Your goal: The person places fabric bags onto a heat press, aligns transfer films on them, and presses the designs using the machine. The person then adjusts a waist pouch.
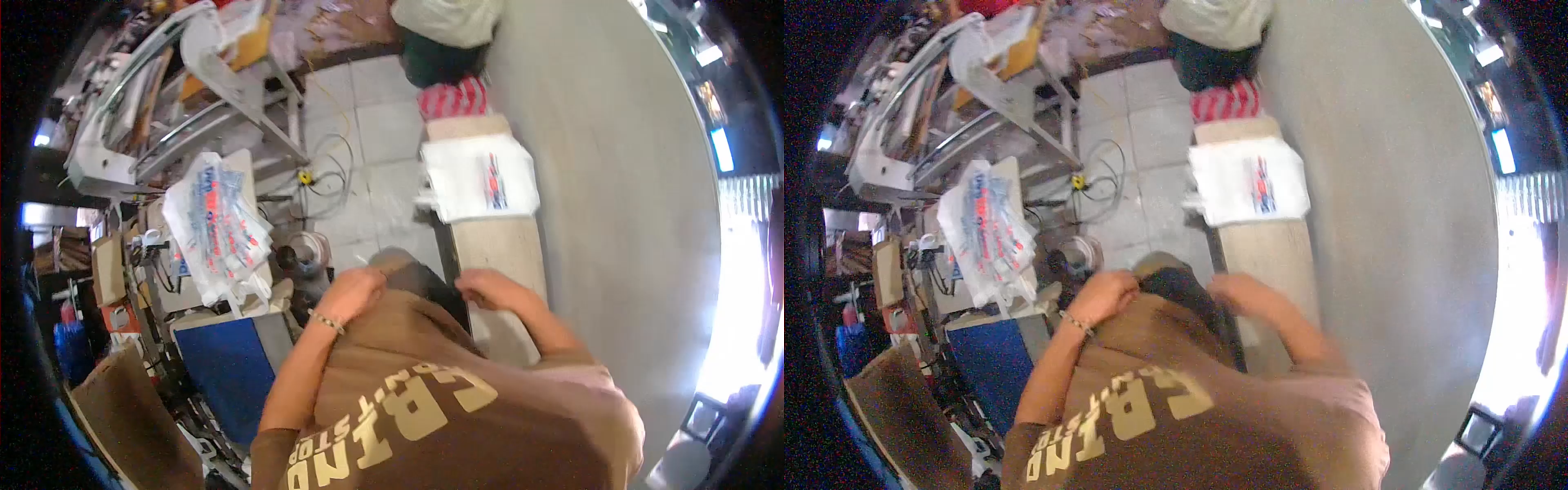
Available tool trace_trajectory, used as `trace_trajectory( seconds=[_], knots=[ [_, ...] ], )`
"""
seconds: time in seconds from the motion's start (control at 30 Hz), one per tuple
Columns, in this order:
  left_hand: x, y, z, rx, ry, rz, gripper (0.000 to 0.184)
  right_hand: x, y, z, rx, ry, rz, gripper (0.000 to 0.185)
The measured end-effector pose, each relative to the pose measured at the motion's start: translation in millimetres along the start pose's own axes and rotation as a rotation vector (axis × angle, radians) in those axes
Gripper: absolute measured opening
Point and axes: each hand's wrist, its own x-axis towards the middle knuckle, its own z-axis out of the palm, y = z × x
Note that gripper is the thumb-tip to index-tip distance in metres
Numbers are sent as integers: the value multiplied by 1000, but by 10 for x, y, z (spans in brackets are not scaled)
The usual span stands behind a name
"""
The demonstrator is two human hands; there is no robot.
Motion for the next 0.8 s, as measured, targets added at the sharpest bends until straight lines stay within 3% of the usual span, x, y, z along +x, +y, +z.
trace_trajectory(
  seconds=[0.07,0.13,0.2,0.3,0.4,0.47,0.6,0.67,0.8],
  knots=[
    [3,2,-1,-2,-30,-52,13,-10,112,54,-65,-107,50,11],
    [-6,-39,36,-18,-8,-38,16,-5,142,4,61,-347,233,13],
    [9,132,-191,-22,-122,-108,26,4,303,76,117,-418,215,15],
    [7,16,-4,-57,128,-97,23,122,483,61,21,-548,221,15],
    [-81,124,-150,-56,194,-41,32,394,386,-126,-5,-726,227,16],
    [-97,135,-223,-114,91,-113,35,587,421,-265,78,-880,239,21],
    [-255,-135,-234,-66,59,-224,33,1088,382,-583,-135,-862,238,20],
    [-394,-504,-20,-68,207,-219,35,1321,473,-623,-371,-553,243,19],
    [-631,-710,-250,-172,135,-373,46,1826,1155,-398,-449,-433,127,23]
  ],
)
